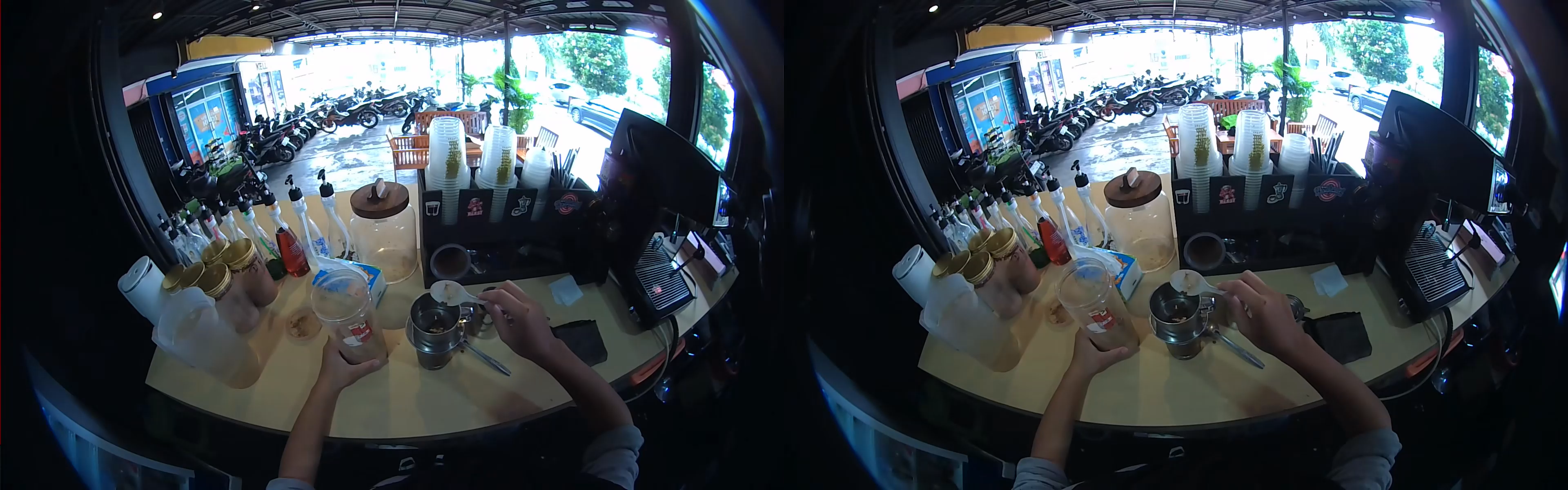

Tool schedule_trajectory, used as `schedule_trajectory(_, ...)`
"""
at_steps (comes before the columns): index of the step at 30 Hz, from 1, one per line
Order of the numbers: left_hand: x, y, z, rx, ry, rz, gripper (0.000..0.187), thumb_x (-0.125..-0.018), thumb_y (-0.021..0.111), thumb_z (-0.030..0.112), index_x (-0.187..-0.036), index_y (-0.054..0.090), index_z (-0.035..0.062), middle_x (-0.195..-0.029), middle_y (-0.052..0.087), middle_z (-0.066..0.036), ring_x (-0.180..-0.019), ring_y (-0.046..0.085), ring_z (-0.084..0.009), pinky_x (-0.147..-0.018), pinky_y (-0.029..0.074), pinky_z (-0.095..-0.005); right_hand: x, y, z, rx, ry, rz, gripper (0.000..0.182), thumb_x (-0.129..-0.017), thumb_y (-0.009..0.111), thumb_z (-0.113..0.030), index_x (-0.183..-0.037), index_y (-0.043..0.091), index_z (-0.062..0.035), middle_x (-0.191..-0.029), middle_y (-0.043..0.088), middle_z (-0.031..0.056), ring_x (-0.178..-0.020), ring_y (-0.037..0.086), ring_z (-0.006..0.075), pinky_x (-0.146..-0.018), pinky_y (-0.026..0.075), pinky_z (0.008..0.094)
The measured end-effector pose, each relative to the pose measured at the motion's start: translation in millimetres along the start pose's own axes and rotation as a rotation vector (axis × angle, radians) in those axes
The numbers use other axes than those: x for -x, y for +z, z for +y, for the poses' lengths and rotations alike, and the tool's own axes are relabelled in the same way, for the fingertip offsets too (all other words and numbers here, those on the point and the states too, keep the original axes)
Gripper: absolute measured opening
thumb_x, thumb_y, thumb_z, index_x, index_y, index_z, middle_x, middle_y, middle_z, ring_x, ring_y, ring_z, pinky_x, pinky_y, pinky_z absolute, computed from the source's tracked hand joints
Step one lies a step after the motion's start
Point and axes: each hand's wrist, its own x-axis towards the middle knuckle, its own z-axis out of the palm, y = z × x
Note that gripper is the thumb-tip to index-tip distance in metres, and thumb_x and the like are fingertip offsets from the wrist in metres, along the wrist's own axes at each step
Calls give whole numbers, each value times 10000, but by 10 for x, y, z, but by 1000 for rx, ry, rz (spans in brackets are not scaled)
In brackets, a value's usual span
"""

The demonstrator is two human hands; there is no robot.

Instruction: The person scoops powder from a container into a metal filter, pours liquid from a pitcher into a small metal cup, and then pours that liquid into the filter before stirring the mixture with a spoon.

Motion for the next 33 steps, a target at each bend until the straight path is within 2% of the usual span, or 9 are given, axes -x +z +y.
schedule_trajectory(9,-5,-7,0,-82,94,84,985,-543,917,269,-1282,334,-21,-1199,565,-184,-1092,594,-264,-919,499,-370,-657,-15,-455,-103,-118,-53,112,-878,586,-89,-984,613,-67,-882,597,85,-747,632,302,-633,504,393)
schedule_trajectory(11,-9,-34,-74,-87,59,43,1014,-545,916,293,-1283,297,-24,-1208,533,-207,-1117,573,-292,-933,488,-384,-856,77,-581,-117,-131,-88,124,-881,588,-41,-992,642,-32,-862,582,84,-705,635,235,-591,509,332)
schedule_trajectory(15,0,-75,-48,-124,84,103,984,-551,910,299,-1265,322,-37,-1217,505,-221,-1138,553,-312,-944,477,-397,-1256,319,-839,49,-344,-209,127,-866,588,-108,-967,636,-48,-893,600,89,-744,634,295,-651,538,364)
schedule_trajectory(23,46,-138,-60,-278,2,194,1104,-518,894,355,-1378,302,-2,-1250,474,-220,-1271,424,-346,-1057,359,-452,-1641,1030,-1022,532,-626,-595,106,-783,605,-109,-865,669,-88,-930,633,46,-977,630,227,-806,492,390)
schedule_trajectory(25,60,-163,-6,-201,-46,226,1125,-516,890,375,-1398,298,4,-1260,471,-212,-1289,400,-348,-1076,332,-453,-1595,952,-1073,463,-656,-513,94,-800,613,-120,-867,662,-77,-944,629,62,-990,607,231,-835,473,378)
schedule_trajectory(27,37,-224,119,-198,239,370,1063,-542,876,398,-1377,346,7,-1264,483,-181,-1281,416,-336,-1070,335,-446,-1520,802,-1008,347,-639,-400,93,-818,606,-132,-868,655,-71,-939,623,69,-980,601,237,-844,465,382)
schedule_trajectory(28,56,-213,223,-189,337,465,843,-645,820,348,-1305,422,7,-1196,529,-147,-1185,491,-291,-1017,377,-435,-1474,698,-949,234,-625,-283,99,-835,600,-145,-869,648,-64,-934,616,75,-970,595,243,-853,457,385)
schedule_trajectory(31,106,-308,52,-301,501,627,618,-719,760,254,-1221,489,15,-1101,563,-139,-1052,546,-263,-938,418,-415,-1271,288,-697,142,-451,-124,95,-852,591,-124,-883,629,-42,-909,597,82,-908,605,258,-792,474,390)
schedule_trajectory(33,130,-188,236,-373,574,527,558,-742,739,255,-1190,506,17,-1072,565,-138,-1009,549,-258,-909,423,-395,-1066,123,-371,45,-342,-14,87,-830,600,-65,-901,622,-21,-895,590,85,-812,613,264,-700,487,362)
